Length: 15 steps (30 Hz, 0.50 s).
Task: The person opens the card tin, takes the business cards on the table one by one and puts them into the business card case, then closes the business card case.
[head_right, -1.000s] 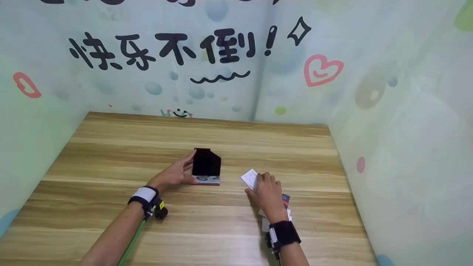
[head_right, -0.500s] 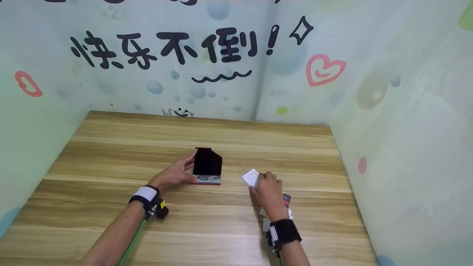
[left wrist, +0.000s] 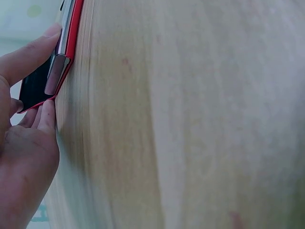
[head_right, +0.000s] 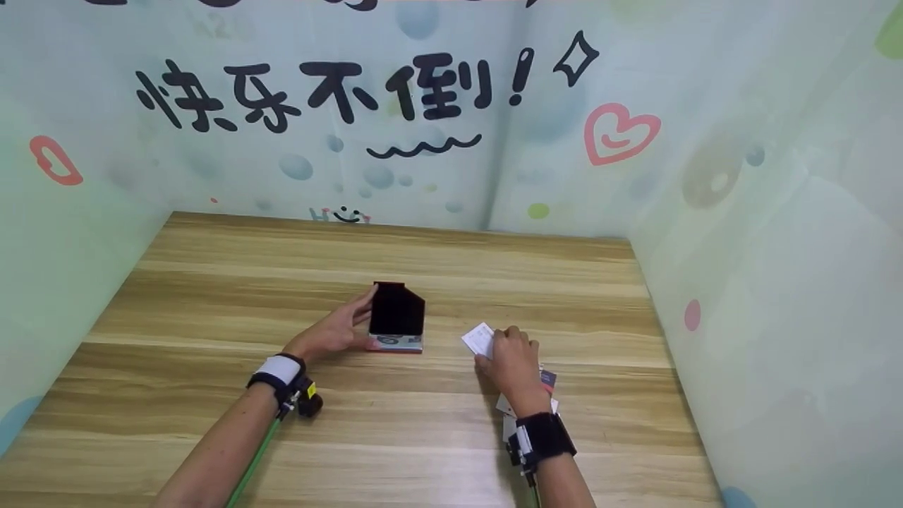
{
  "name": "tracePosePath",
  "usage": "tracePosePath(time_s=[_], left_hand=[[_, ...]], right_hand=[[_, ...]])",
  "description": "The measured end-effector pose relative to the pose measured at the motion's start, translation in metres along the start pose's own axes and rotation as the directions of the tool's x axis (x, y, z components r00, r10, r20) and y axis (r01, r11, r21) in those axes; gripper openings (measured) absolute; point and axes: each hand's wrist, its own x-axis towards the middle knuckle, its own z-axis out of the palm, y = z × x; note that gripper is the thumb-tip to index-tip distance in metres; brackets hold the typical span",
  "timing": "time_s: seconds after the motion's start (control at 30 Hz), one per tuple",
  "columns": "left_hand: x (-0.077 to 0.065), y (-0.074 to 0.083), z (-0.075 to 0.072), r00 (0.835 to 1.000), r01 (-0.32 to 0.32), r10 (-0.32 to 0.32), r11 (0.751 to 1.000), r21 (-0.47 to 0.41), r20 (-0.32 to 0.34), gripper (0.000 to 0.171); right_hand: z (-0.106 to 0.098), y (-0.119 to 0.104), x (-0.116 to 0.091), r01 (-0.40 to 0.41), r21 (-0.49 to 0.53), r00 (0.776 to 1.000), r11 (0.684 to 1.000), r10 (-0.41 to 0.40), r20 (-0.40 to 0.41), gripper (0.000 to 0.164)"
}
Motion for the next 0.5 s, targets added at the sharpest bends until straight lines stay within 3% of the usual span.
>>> tracePosePath(time_s=[0.27,0.5], left_hand=[[0.000,0.001,0.001,1.000,0.006,-0.006,1.000,0.008,-0.010,0.111],[-0.001,0.002,0.001,1.000,0.021,-0.021,1.000,0.011,-0.012,0.113]], right_hand=[[0.000,-0.004,0.001,0.010,0.084,1.000,0.996,-0.009,-0.019,0.056],[-0.002,-0.015,0.009,0.081,0.105,0.991,0.991,-0.069,-0.113,0.056]])
